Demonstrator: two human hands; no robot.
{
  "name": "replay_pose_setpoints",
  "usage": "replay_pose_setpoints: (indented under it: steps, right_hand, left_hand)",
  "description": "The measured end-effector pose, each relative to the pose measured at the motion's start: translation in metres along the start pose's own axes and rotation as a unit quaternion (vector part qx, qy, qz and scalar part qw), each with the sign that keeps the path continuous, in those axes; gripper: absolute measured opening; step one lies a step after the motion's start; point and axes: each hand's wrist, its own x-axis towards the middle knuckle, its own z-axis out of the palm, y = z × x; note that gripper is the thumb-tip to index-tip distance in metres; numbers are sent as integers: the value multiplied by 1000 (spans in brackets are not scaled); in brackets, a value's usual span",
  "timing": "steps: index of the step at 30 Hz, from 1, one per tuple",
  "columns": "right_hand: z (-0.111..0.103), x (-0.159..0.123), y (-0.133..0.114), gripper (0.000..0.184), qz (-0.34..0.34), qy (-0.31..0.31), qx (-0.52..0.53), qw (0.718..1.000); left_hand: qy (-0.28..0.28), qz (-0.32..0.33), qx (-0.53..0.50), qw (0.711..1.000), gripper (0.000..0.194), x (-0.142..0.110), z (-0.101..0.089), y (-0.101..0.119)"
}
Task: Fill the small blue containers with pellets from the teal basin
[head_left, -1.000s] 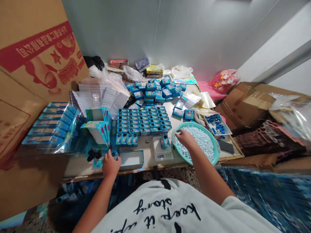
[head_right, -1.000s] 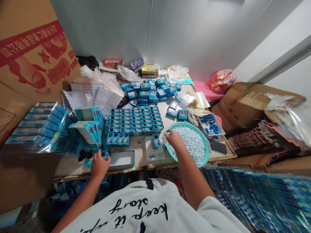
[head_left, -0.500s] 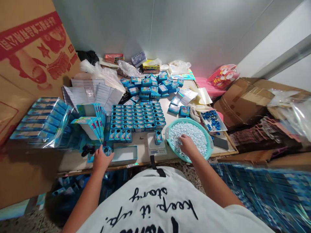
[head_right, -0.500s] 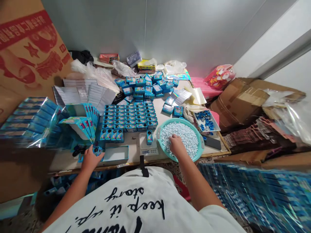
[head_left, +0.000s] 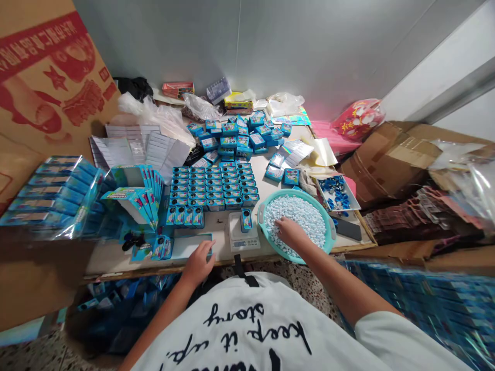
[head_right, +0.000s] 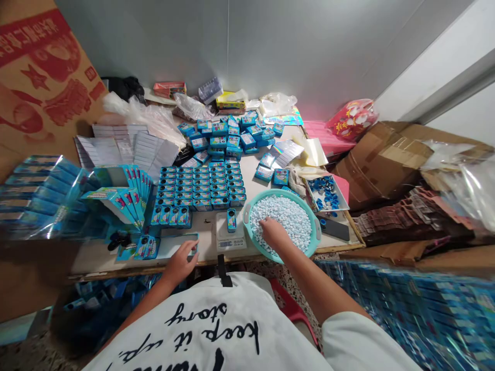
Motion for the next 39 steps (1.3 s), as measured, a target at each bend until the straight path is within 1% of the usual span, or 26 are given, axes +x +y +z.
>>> replay_pose_setpoints:
  steps: [2, 4, 5, 7, 9, 10, 11, 12, 14, 15, 17, 20, 22, 25, 28, 31, 35, 39]
  right_hand:
    - [-4, -9, 0, 22, 0, 20, 14, 1000]
    - [-6, -21, 4, 24, 12, 59, 30, 998]
    - [-6, -27, 7, 28, 28, 84, 38, 995]
    - [-5, -34, 16, 41, 80, 135, 53, 986]
    - [0, -32, 27, 58, 145, 171, 66, 972]
    - [3, -29, 32, 67, 173, 180, 72, 966]
    - [6, -24, 36, 74, 194, 183, 79, 960]
    - [10, -18, 39, 78, 208, 182, 84, 957]
    - [15, -7, 42, 78, 221, 175, 94, 955]
    - [16, -3, 42, 77, 224, 173, 98, 954]
    - [16, 1, 40, 74, 225, 170, 106, 953]
    - [10, 1, 40, 63, 218, 159, 116, 956]
    - [4, -1, 42, 51, 209, 143, 120, 960]
    - [-4, -2, 50, 38, 194, 109, 120, 968]
    - [-12, 3, 61, 31, 179, 77, 120, 974]
    - [-22, 8, 72, 26, 153, 57, 127, 978]
    - [-44, 5, 92, 20, 99, 69, 147, 982]
    - [-74, -8, 111, 22, 45, 91, 175, 979]
  left_hand:
    - [-9, 2, -24, 1000, 43, 11, 12, 12]
    - [-10, -1, -44, 999, 50, 29, 24, 23]
    - [-7, -6, -52, 999, 57, 41, 30, 29]
    - [6, -21, -65, 998, 80, 67, 46, 41]
    - [17, -34, -78, 996, 104, 93, 64, 50]
    - [19, -35, -86, 995, 111, 105, 72, 53]
    - [18, -32, -96, 995, 111, 115, 80, 56]
    - [15, -25, -108, 994, 106, 124, 87, 57]
    - [15, -8, -130, 991, 91, 136, 95, 57]
    - [19, -2, -140, 990, 84, 140, 96, 56]
    - [29, 4, -159, 987, 76, 146, 92, 55]
    - [33, 15, -189, 981, 66, 156, 77, 63]
    - [18, 41, -209, 977, 56, 165, 66, 79]
    - [-22, 94, -228, 969, 44, 181, 57, 114]
    - [-60, 132, -231, 962, 43, 198, 63, 150]
    - [-83, 147, -219, 961, 45, 209, 77, 176]
    - [-88, 118, -193, 970, 48, 212, 94, 192]
    - [-96, 87, -171, 977, 52, 205, 100, 201]
